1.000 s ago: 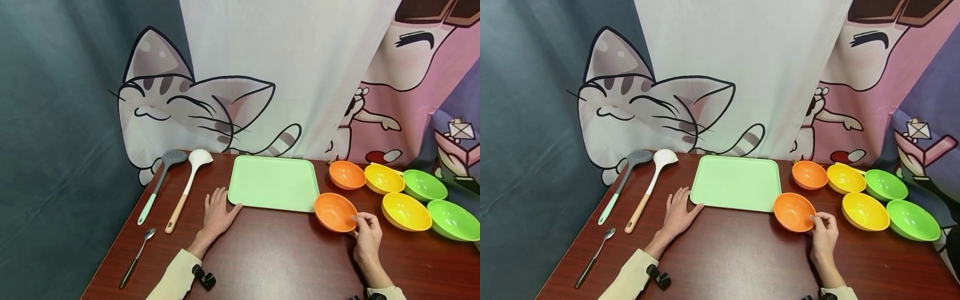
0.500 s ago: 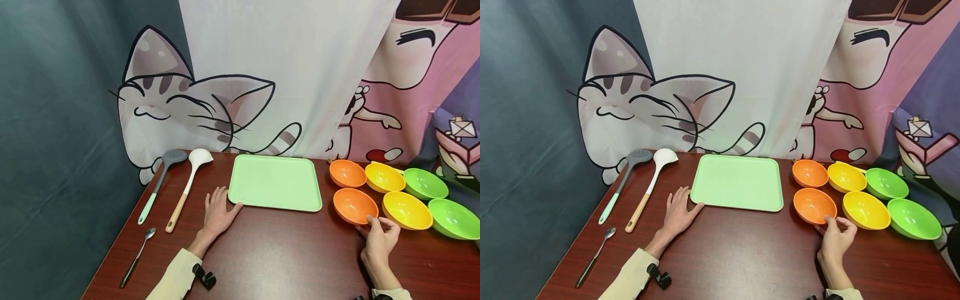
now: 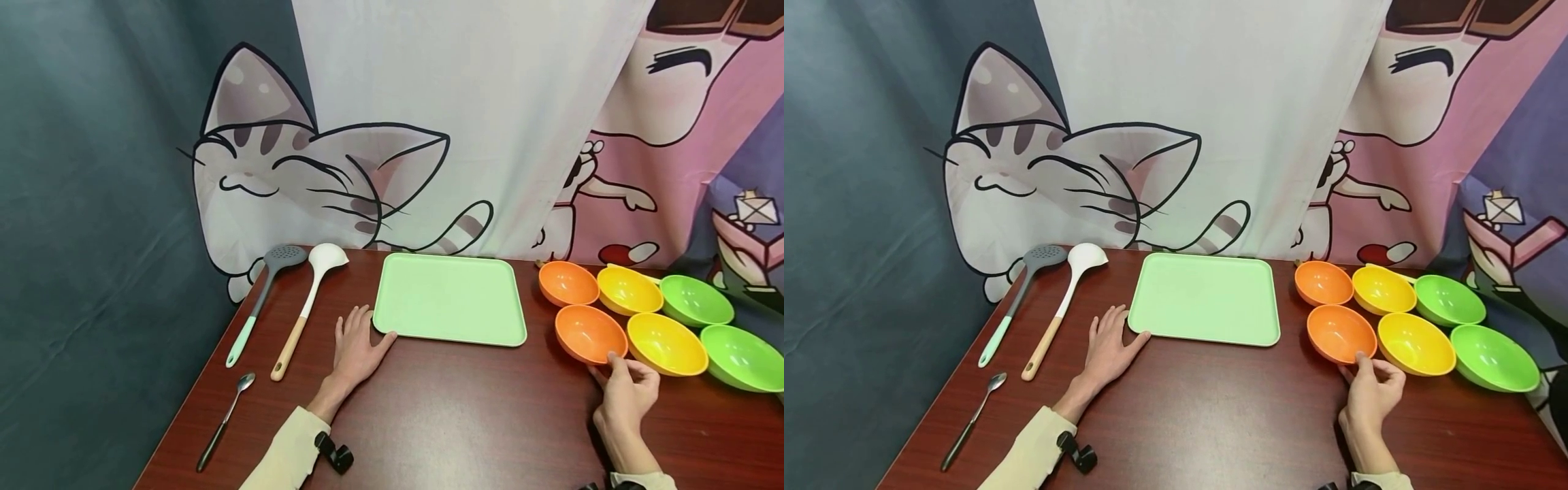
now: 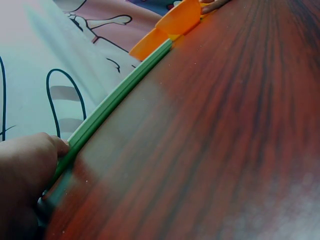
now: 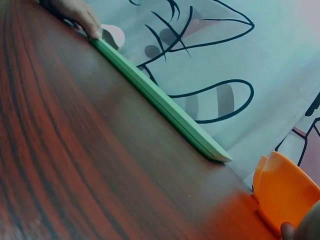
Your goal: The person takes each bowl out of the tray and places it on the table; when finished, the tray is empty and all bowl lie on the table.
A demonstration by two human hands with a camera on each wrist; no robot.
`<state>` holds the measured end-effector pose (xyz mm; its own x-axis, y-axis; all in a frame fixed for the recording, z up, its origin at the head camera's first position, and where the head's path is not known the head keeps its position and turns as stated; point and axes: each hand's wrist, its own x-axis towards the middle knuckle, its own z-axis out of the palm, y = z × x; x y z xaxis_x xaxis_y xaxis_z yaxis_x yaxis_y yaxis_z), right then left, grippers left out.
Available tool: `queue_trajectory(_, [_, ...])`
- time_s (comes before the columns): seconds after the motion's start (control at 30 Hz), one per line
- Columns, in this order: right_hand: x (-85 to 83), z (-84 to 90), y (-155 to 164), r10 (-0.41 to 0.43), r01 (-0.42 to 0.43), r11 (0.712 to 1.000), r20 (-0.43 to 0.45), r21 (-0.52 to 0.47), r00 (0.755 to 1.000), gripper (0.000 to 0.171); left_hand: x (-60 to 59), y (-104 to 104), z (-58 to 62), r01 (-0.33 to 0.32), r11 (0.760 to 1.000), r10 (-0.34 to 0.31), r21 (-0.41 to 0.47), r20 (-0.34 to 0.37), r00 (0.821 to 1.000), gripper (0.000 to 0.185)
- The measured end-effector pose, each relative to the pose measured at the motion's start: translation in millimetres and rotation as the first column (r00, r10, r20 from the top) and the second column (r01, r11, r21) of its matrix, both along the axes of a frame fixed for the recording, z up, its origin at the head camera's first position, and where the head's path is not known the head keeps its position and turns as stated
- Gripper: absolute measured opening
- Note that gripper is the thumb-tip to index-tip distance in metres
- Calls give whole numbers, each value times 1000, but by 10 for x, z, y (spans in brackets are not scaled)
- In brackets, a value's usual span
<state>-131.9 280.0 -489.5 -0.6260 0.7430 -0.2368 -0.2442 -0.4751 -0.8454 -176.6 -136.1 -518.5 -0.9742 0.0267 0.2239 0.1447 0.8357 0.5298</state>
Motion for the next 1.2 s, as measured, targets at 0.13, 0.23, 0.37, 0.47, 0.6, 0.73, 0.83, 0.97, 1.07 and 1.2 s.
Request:
queue_trajectory(0.13, [-3,-1,21,-8,8,1000,-12,-15,1000,26,-5,10,3,2,1000,-2,3,-2,1000,68])
queue_trajectory(0.23, [-1,-3,30,-17,16,1000,-16,-25,1000,26,-1,9,-2,1,1000,-1,6,-1,1000,68])
queue_trajectory(0.37, [9,-4,40,-31,31,999,-15,-31,999,26,2,7,-8,3,1000,-2,9,-7,1000,67])
queue_trajectory(0.47, [15,-1,45,-27,26,999,-8,-31,1000,25,-1,6,-8,4,1000,-4,8,-15,1000,67])
queue_trajectory(0.6, [18,14,49,-9,9,999,-12,-47,1000,26,-5,4,0,4,1000,-4,2,-7,1000,68])
queue_trajectory(0.73, [20,30,60,-2,-1,997,-30,-80,1000,29,-4,4,6,3,1000,-3,1,-8,1000,68])
queue_trajectory(0.83, [34,35,68,2,-5,996,-35,-94,999,31,1,7,-1,4,1000,-4,5,-15,1000,68])
queue_trajectory(0.97, [76,35,71,11,-13,996,-24,-89,1000,31,15,10,-15,7,1000,-7,7,-11,1000,67])
queue_trajectory(1.07, [123,34,64,17,-20,995,-36,-93,999,30,23,11,-13,6,1000,-6,2,-11,1000,67])
queue_trajectory(1.2, [185,36,53,12,-20,995,-77,-102,997,27,18,8,-4,-1,1000,1,-10,-21,1000,68])
